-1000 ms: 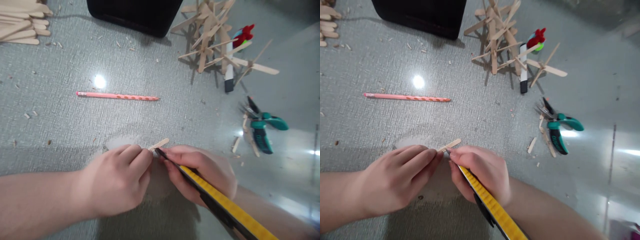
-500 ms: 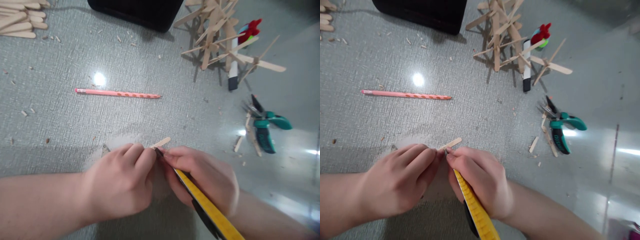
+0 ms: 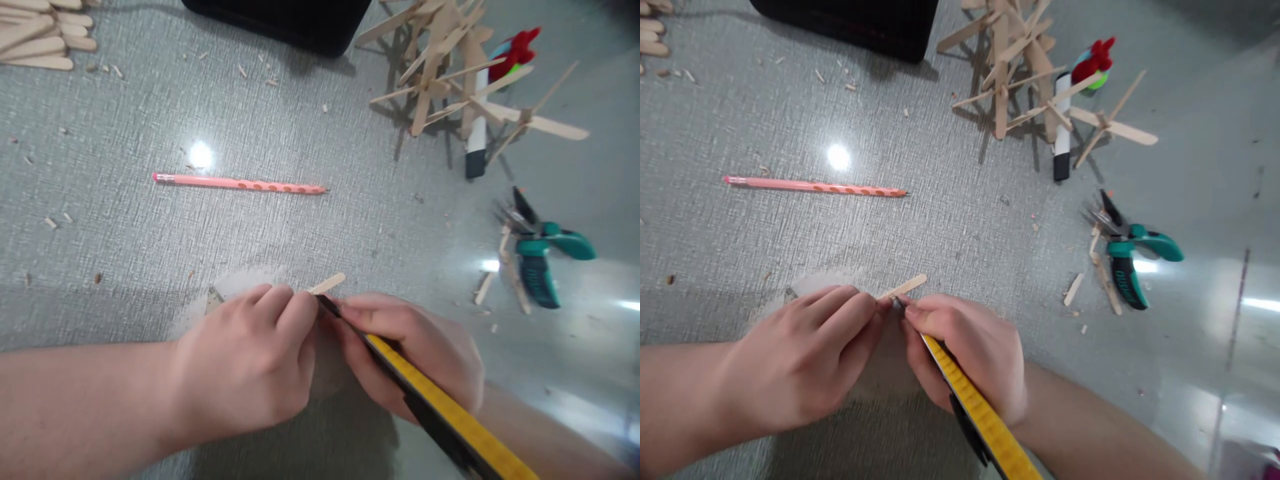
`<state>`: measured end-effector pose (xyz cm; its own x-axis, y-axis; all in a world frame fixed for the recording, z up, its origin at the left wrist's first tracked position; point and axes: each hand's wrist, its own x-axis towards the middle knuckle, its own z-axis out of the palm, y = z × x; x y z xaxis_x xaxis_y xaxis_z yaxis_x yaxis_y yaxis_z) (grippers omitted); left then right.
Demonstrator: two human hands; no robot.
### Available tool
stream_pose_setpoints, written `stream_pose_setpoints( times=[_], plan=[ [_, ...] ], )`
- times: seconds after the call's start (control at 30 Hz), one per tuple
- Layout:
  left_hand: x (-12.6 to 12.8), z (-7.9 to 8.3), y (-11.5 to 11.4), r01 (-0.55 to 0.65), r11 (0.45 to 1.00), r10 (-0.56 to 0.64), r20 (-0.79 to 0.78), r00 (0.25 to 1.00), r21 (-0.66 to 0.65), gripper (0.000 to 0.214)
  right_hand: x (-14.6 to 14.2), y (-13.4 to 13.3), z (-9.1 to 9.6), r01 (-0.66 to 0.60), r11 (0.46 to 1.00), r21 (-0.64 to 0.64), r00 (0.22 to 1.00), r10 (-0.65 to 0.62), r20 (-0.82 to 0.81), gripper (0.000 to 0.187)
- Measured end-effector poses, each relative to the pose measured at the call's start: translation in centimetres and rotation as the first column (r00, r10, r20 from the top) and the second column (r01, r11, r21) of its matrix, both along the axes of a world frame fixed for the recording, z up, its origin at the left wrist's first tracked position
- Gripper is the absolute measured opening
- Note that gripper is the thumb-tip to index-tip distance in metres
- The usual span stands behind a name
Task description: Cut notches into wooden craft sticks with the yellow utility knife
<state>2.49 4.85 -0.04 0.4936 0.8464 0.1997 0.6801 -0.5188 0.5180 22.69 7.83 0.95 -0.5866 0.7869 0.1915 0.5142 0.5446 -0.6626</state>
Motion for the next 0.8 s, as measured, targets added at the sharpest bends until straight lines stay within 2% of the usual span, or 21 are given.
stream_pose_setpoints(
  times=[0.13,0.3,0.5,0.67,0.8],
  plan=[
    [0.1,0.11,0.13,-0.023,1.0,0.023,0.023,0.999,0.02,0.031,0.06,0.13,-0.21,-0.003,1.0,0.001,1.0,0.003,-0.014,0.035],
    [0.09,0.07,0.22,0.019,0.998,-0.019,0.003,1.0,0.064,0.032,-0.19,0.06,-0.3,0.004,1.0,0.011,1.0,-0.004,-0.015,0.035],
    [0.1,-0.12,0.2,-0.004,0.998,0.003,0.007,1.0,0.065,0.031,-0.35,-0.03,-0.08,0.014,1.0,0.014,1.0,-0.014,0.003,0.032],
    [-0.13,-0.18,0.07,0.057,0.996,-0.055,-0.037,0.998,0.065,0.028,-0.39,-0.13,0.08,0.01,1.0,0.013,1.0,-0.01,0.007,0.03],
    [-0.19,-0.11,0.07,0.06,0.996,-0.054,-0.074,0.996,0.073,0.027,-0.46,-0.03,0.22,0.008,1.0,-0.015,1.0,-0.008,0.002,0.026]
  ],
)
